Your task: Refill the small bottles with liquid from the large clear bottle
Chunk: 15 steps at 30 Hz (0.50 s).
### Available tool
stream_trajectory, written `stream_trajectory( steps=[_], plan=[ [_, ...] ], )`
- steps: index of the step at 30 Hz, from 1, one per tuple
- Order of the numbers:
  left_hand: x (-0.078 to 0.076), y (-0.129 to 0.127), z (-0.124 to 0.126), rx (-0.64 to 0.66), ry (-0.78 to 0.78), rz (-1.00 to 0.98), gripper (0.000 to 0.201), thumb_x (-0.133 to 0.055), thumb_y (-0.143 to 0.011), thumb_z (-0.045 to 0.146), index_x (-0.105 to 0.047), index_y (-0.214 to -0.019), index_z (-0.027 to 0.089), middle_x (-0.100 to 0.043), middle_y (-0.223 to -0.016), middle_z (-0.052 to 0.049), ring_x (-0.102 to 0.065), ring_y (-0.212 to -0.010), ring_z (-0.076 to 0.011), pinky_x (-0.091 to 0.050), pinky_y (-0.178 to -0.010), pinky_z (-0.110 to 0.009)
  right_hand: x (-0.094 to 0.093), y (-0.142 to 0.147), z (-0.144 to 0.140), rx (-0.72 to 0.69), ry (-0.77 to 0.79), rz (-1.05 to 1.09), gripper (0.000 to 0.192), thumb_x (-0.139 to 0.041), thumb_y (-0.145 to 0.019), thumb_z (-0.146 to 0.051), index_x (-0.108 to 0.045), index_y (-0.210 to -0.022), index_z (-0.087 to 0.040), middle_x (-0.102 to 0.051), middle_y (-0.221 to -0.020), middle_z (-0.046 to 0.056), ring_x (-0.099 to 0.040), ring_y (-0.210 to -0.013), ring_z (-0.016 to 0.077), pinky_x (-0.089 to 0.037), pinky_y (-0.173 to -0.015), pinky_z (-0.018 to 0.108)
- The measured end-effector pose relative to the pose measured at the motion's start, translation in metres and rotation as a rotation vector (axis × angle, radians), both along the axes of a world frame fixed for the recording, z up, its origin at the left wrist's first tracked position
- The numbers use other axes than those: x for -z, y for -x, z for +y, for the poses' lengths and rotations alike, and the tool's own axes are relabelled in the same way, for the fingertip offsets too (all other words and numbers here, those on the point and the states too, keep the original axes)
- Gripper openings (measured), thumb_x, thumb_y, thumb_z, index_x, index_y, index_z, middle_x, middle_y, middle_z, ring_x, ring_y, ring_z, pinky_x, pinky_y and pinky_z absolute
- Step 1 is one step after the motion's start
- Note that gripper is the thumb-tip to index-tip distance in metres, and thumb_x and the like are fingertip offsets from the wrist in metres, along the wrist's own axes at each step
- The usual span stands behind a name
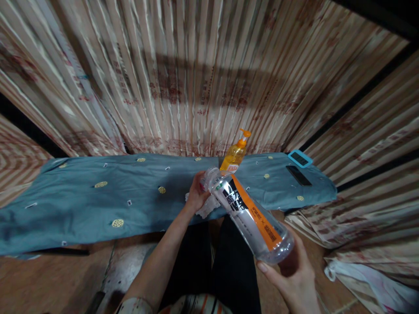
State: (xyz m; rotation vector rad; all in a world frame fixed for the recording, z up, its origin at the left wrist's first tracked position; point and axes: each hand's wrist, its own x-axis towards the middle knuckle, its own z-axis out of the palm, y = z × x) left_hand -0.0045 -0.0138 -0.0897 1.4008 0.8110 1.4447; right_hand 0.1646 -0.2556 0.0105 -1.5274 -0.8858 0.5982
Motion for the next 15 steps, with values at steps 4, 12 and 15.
stream_trajectory(
  steps=[4,12,15],
  plan=[
    [-0.0017,0.0006,-0.0009,0.009,0.007,0.008,0.081,-0.088,-0.064,0.059,-0.055,-0.128,0.023,-0.064,-0.133,-0.012,-0.06,-0.129,-0.0322,-0.042,-0.118,-0.049,0.001,-0.0006,-0.0003,0.008,-0.002,-0.018,0.084,-0.095,-0.06,-0.041,-0.057,-0.133,-0.023,-0.072,-0.128,0.01,-0.072,-0.114,0.0305,-0.059,-0.092,0.037],
    [-0.0027,0.0008,-0.0003,-0.014,0.008,0.011,0.08,-0.089,-0.061,0.059,-0.057,-0.125,0.023,-0.066,-0.131,-0.012,-0.06,-0.128,-0.0325,-0.042,-0.117,-0.048,0.0008,0.001,-0.0007,-0.008,-0.002,0.014,0.087,-0.095,-0.062,-0.041,-0.054,-0.136,-0.022,-0.072,-0.129,0.012,-0.072,-0.114,0.0302,-0.059,-0.09,0.037],
    [-0.0017,0.0003,0.0001,-0.01,0.003,0.006,0.083,-0.089,-0.061,0.061,-0.056,-0.127,0.023,-0.065,-0.131,-0.012,-0.06,-0.126,-0.0323,-0.042,-0.117,-0.048,0.0048,-0.0046,-0.0011,-0.007,-0.003,-0.03,0.087,-0.095,-0.062,-0.041,-0.054,-0.137,-0.022,-0.07,-0.132,0.012,-0.07,-0.117,0.031,-0.058,-0.092,0.038]
  ],
)
